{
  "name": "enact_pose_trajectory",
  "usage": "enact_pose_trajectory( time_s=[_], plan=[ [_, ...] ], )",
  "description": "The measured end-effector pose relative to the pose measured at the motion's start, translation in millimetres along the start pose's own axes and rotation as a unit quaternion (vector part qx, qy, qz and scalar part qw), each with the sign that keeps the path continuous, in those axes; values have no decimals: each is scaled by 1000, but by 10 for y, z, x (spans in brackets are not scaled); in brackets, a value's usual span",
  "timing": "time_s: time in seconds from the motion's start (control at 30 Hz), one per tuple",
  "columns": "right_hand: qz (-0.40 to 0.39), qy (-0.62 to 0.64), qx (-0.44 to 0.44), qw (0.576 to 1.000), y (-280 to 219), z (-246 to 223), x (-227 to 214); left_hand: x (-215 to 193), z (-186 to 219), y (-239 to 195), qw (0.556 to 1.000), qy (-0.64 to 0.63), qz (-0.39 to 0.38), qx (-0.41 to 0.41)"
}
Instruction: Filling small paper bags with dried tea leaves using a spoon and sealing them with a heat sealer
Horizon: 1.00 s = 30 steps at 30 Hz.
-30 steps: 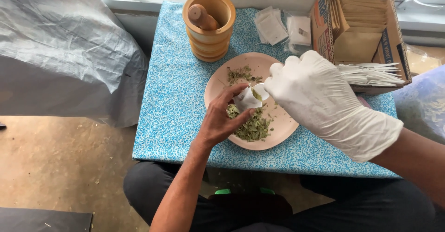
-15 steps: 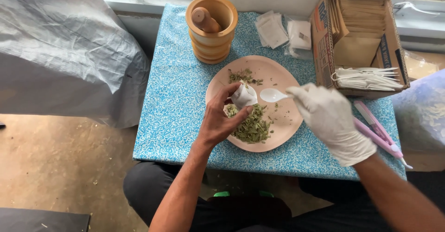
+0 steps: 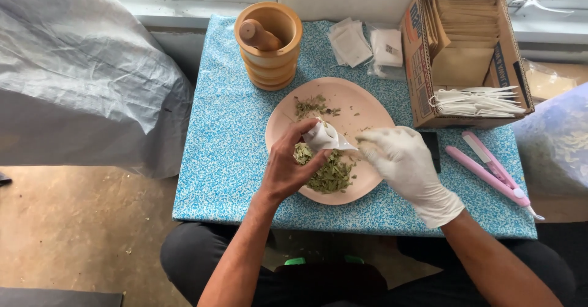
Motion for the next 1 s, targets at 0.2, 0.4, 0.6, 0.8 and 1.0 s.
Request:
enact_pose_trajectory(
  time_s=[0.2, 0.4, 0.6, 0.8, 1.0],
  plan=[
    [-113, 261, 24, 958, 425, -387, -220, 111, 122, 21, 998, -4, -54, 11],
    [-154, 178, 0, 972, 570, -422, -34, 103, 123, 23, 998, -14, -52, 10],
    [-167, 139, 25, 976, 560, -617, -135, 91, 161, 27, 998, -16, -53, 8],
    [-149, 141, 26, 978, 524, -576, -204, 84, 152, 38, 998, -34, -51, 9],
    [-129, 133, 4, 983, 458, -629, -276, 79, 152, 33, 998, -41, -51, 2]
  ],
)
Point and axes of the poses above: each hand's wrist, its own y-axis towards the middle knuckle, its own x-axis out of the palm, z = x × y, the point moved 10 cm from there along y, towards the middle knuckle, and after that the axes turned 8 degrees about -z, right-handed, at the moved point
